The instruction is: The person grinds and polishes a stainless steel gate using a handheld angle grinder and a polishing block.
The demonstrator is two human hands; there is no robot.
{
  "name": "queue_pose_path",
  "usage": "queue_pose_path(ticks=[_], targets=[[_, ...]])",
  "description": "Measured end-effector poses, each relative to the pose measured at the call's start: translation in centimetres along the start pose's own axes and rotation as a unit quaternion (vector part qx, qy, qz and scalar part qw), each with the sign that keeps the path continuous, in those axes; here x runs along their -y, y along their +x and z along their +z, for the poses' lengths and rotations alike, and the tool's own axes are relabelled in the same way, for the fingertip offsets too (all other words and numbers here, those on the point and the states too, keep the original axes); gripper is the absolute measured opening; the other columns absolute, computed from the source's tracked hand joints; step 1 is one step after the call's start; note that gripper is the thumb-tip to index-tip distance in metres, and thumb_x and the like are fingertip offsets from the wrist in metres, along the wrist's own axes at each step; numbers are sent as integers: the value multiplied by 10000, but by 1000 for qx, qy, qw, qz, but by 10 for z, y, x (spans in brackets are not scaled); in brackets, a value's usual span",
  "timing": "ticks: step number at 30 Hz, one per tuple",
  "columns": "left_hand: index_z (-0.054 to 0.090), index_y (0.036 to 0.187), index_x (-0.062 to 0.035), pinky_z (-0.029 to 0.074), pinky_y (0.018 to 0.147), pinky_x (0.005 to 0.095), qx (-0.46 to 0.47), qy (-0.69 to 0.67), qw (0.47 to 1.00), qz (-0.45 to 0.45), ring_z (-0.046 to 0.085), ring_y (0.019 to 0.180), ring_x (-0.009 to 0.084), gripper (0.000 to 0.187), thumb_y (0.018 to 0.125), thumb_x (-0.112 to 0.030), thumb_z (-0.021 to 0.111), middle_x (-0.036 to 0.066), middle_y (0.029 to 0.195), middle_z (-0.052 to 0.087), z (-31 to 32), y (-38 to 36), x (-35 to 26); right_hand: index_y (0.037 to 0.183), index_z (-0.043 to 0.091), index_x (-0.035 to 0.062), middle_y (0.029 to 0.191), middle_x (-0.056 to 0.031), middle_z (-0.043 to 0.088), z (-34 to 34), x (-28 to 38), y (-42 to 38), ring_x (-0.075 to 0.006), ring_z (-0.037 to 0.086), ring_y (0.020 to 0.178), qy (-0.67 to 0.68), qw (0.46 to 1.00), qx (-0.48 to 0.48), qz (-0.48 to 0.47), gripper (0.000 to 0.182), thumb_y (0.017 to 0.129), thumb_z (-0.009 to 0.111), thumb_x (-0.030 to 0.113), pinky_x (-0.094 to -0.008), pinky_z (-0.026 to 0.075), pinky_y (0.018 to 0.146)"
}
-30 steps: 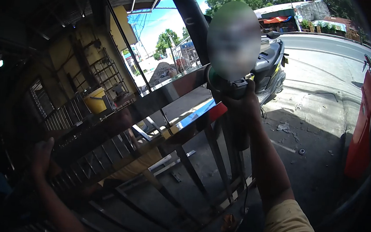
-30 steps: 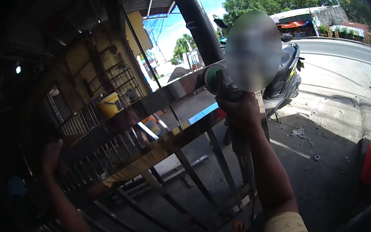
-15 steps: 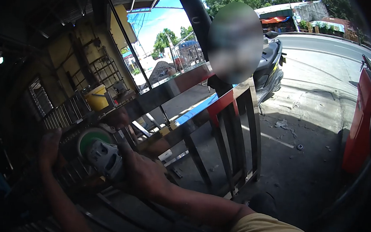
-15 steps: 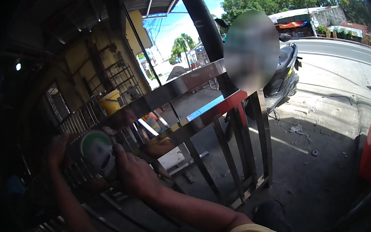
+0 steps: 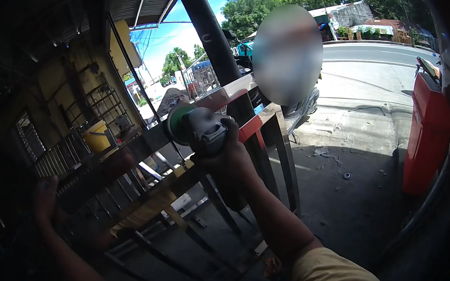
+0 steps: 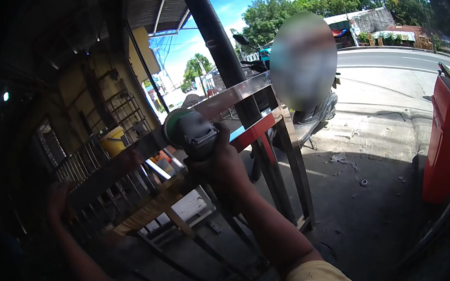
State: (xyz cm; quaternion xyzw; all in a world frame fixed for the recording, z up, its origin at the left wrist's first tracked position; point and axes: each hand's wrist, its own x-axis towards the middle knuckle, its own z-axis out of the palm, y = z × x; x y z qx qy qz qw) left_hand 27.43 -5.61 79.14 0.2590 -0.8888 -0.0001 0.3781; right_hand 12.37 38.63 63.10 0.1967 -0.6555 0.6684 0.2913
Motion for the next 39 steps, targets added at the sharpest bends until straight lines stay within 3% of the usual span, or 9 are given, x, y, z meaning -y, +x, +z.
queue_pose_path(ticks=[3,6,7,10,11,19,30,34,39], targets=[[666,1106,52,474,955,453,-61,-22,998,13,645,1094,399,539,1029,-461,518,280,1128,678,2,-6,-2,1511,215,127,1100,-299,679,44,28,-39,-488,680,1017,-8,994,108,-19,1014,728,849,235,-521,562,859],[668,1178,25,479,978,430,-182,-235,954,41,646,1121,382,451,1077,-359,455,244,1215,671,-5,-33,19,1562,193,122,1170,-276,632,109,41,-71,-469,661,1025,30,976,171,-136,1049,723,818,208,-522,545,846],[631,1250,28,462,1010,399,-333,-127,928,107,621,1101,322,473,1088,-369,431,213,1207,656,8,-59,40,1579,179,106,1153,-264,620,126,48,-77,-461,655,1017,38,965,224,-133,1084,716,826,217,-520,534,843],[595,1278,26,471,1003,366,-384,-457,799,-71,631,989,212,401,1033,-290,572,90,1128,662,41,-174,21,1579,175,81,1136,-262,637,160,65,-105,-457,656,1042,58,950,277,-135,1114,710,851,248,-514,529,868],[627,1058,2,502,671,325,-421,-498,755,61,565,740,186,289,1027,-271,535,84,859,617,44,-232,-58,1570,192,69,1159,-266,640,161,72,-110,-458,657,1062,74,940,309,-121,1087,719,843,253,-511,533,881],[660,1039,-29,517,723,339,2,-567,824,-1,587,746,189,265,978,-284,625,69,856,627,170,-395,-75,1584,147,90,1380,-271,548,121,47,-172,-397,560,1293,224,880,417,24,1096,759,839,294,-451,464,1084],[677,1078,-43,530,759,353,330,-652,681,44,622,794,196,277,947,-286,685,75,907,657,206,-466,-66,1606,94,24,1437,-264,526,-17,-35,-173,-305,555,1312,102,749,623,200,1149,818,840,404,-417,469,1054],[673,1142,-57,536,802,367,363,-619,693,64,642,869,204,329,915,-288,735,83,988,675,229,-469,-80,1606,97,8,1453,-217,530,-35,-95,-190,-272,549,1312,150,761,607,173,1155,833,831,453,-374,445,1075],[615,1328,-154,545,898,431,409,-403,808,132,681,988,298,460,916,-308,750,128,1195,696,225,-447,-119,1553,253,-8,1427,-152,539,-43,-129,-203,-234,492,1339,237,871,375,214,922,900,768,390,-366,383,1131]])
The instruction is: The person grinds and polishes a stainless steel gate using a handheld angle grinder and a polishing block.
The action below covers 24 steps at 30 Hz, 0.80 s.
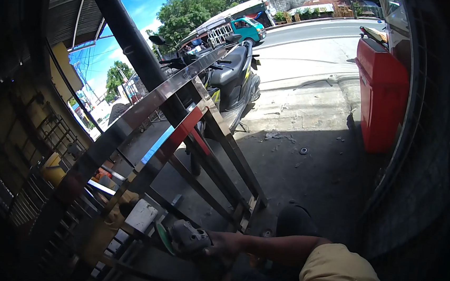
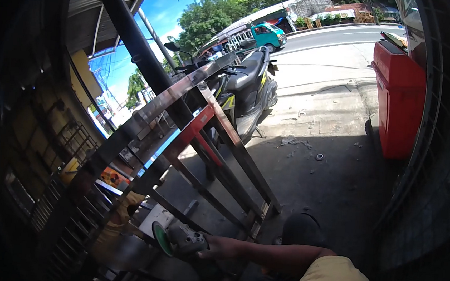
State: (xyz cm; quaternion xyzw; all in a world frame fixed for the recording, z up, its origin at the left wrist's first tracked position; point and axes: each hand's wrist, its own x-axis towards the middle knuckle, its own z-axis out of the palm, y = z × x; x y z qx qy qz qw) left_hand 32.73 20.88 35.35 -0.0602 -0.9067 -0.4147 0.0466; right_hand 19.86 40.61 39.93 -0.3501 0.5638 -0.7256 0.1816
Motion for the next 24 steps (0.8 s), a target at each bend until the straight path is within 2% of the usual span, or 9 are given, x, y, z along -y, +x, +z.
queue_pose_path(ticks=[3,6,7,13,17,19,21,23,24], targets=[[586,1325,18,462,1048,378,16,-122,992,1,636,1180,242,558,889,-269,781,143,1273,640,6,39,-55,1502,336,-8,1377,-135,557,-7,12,-2,-199,515,1284,137,983,-120,22,826,921,733,424,-354,404,1102],[634,1237,10,530,892,343,42,-248,968,-10,690,999,182,528,820,-239,840,113,1126,704,40,79,-66,1451,363,8,1275,-153,593,-60,28,-4,-223,598,1169,168,967,-188,-33,755,912,749,370,-367,472,1030],[639,1204,4,523,856,341,137,-179,963,-146,660,954,153,463,836,-215,814,61,1043,700,46,99,-99,1402,397,17,1197,-154,620,-79,-7,-11,-233,657,1075,213,951,-223,-28,699,900,760,343,-377,540,956],[634,1133,29,542,709,332,213,-283,931,84,680,741,193,570,861,-441,805,75,858,700,115,173,-96,1311,521,-30,1018,-185,673,-144,5,-60,-289,734,842,274,886,-368,-68,667,950,629,520,-410,623,743],[623,1142,45,544,686,391,402,-415,806,-126,676,715,244,676,885,-569,741,84,846,692,161,235,-36,1288,541,-47,995,-209,681,-179,9,-89,-314,738,824,290,836,-454,-102,723,950,565,593,-451,643,738],[636,1118,55,548,684,427,262,-325,889,-189,671,698,256,640,918,-549,703,96,857,698,237,244,27,1286,542,-44,997,-212,681,-187,10,-106,-316,737,823,307,811,-483,-121,739,939,571,607,-459,646,736],[610,1209,52,549,883,422,181,-11,967,-179,700,961,335,584,908,-439,705,228,1045,714,314,230,112,1284,539,-49,992,-210,679,-189,8,-113,-320,735,820,305,796,-507,-126,753,929,574,613,-464,640,728],[558,1336,75,476,1038,475,282,46,924,-254,582,1263,433,851,846,-609,686,330,1304,612,362,191,169,1273,543,-50,1007,-208,680,-180,7,-111,-334,736,848,303,772,-551,-92,788,883,633,628,-480,628,741],[520,1427,-48,470,1062,478,291,188,906,-242,586,1268,402,808,824,-549,715,267,1373,594,415,144,240,1267,547,-50,1017,-208,678,-177,6,-109,-338,735,861,287,778,-554,-76,789,865,660,620,-483,627,750]])
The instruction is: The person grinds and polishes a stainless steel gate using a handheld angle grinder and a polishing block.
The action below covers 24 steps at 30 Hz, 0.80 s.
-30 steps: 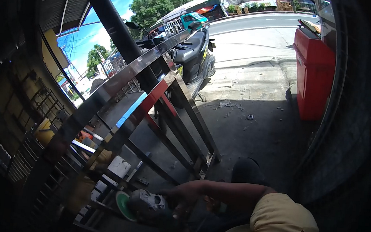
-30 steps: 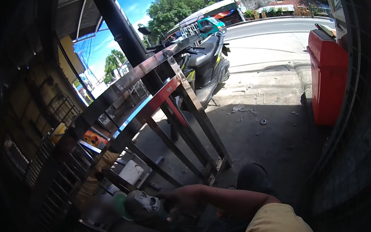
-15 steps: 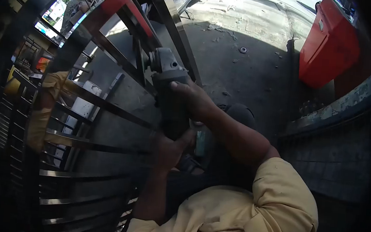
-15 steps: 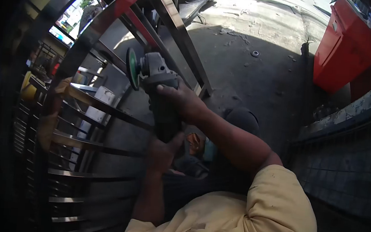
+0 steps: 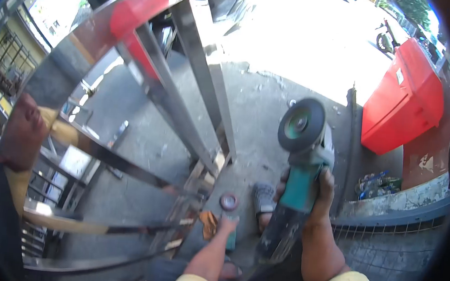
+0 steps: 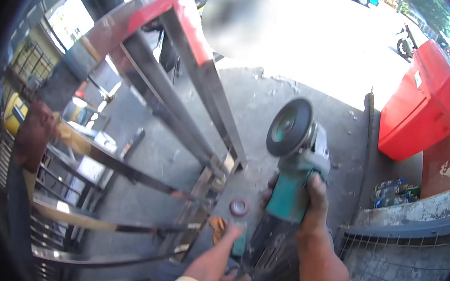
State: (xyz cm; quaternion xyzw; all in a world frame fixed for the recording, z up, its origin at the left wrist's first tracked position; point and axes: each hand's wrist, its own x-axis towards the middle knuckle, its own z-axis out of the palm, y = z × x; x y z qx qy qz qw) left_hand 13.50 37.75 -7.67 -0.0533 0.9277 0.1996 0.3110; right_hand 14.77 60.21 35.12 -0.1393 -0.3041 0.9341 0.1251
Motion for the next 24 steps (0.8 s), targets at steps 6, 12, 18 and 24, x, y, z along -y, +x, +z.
queue_pose_path(ticks=[6,12,18,24], targets=[[365,1507,-28,432,1082,464,70,244,966,-45,546,1280,341,870,880,-527,702,202,1446,507,-4,-60,-22,1252,556,-59,1052,-217,677,3,-6,-1,-362,731,898,-27,997,-5,70,764,801,788,511,-486,625,773],[477,1398,-6,471,1028,452,85,164,982,-32,599,1194,330,738,903,-524,659,189,1334,585,-20,-11,-8,1283,495,-15,1040,-213,656,17,-13,10,-342,718,895,-62,997,-3,51,724,791,813,412,-467,621,765],[589,1288,15,510,975,439,184,-361,909,101,652,1107,318,647,926,-520,616,175,1223,662,-99,4,-8,1266,517,9,1033,-167,664,18,-41,26,-292,714,843,-150,987,-52,-23,625,800,819,294,-438,614,743],[633,1253,-41,541,866,371,132,-621,744,210,682,952,210,432,1075,-355,396,93,1100,695,-307,-134,-126,1342,395,-33,1144,-179,601,23,-54,30,-248,660,974,-304,949,-70,-41,869,729,903,317,-374,584,800]])
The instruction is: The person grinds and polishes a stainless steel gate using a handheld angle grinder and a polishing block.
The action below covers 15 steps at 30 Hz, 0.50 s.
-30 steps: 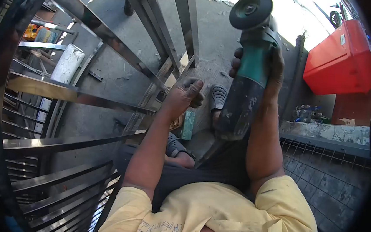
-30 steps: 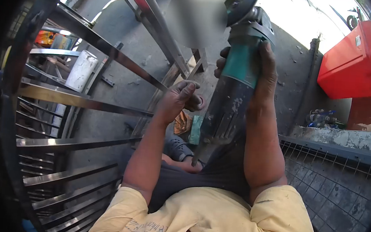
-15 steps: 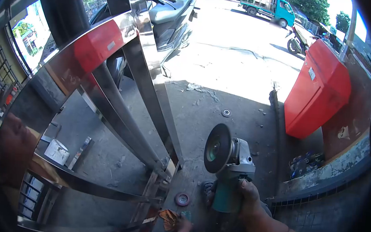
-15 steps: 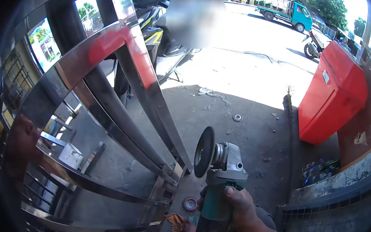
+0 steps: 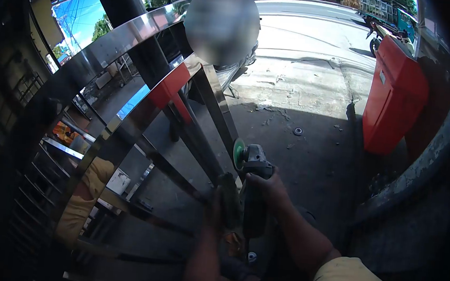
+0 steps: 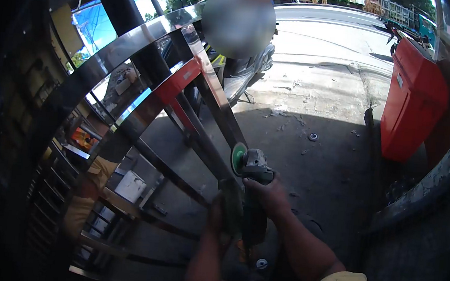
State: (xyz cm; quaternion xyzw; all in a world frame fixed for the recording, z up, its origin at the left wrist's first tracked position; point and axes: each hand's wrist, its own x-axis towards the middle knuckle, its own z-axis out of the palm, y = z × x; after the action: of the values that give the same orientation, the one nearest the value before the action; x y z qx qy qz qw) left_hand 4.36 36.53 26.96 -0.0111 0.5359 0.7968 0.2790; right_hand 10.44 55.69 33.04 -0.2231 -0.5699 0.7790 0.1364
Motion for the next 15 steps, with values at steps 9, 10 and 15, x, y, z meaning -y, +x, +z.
queue_pose_path(ticks=[9,10,15], targets=[[501,1422,22,419,1077,354,-77,318,908,261,548,1265,236,577,1109,-447,376,147,1351,597,32,-17,-86,1418,337,-79,1160,-196,636,16,30,-26,-230,672,990,-122,992,22,29,994,733,900,370,-368,567,861],[498,1425,22,423,1077,356,-73,330,904,261,553,1265,243,566,1112,-433,376,153,1354,597,34,-16,-87,1426,325,-78,1174,-204,634,16,25,-22,-239,672,1005,-119,992,32,31,1010,732,900,377,-368,564,875],[490,1433,33,437,1076,365,-84,416,868,257,572,1271,265,538,1117,-388,378,176,1377,595,57,-18,-85,1460,274,-80,1253,-255,625,11,18,-15,-308,649,1141,-133,990,49,21,1113,704,905,439,-378,514,981]])
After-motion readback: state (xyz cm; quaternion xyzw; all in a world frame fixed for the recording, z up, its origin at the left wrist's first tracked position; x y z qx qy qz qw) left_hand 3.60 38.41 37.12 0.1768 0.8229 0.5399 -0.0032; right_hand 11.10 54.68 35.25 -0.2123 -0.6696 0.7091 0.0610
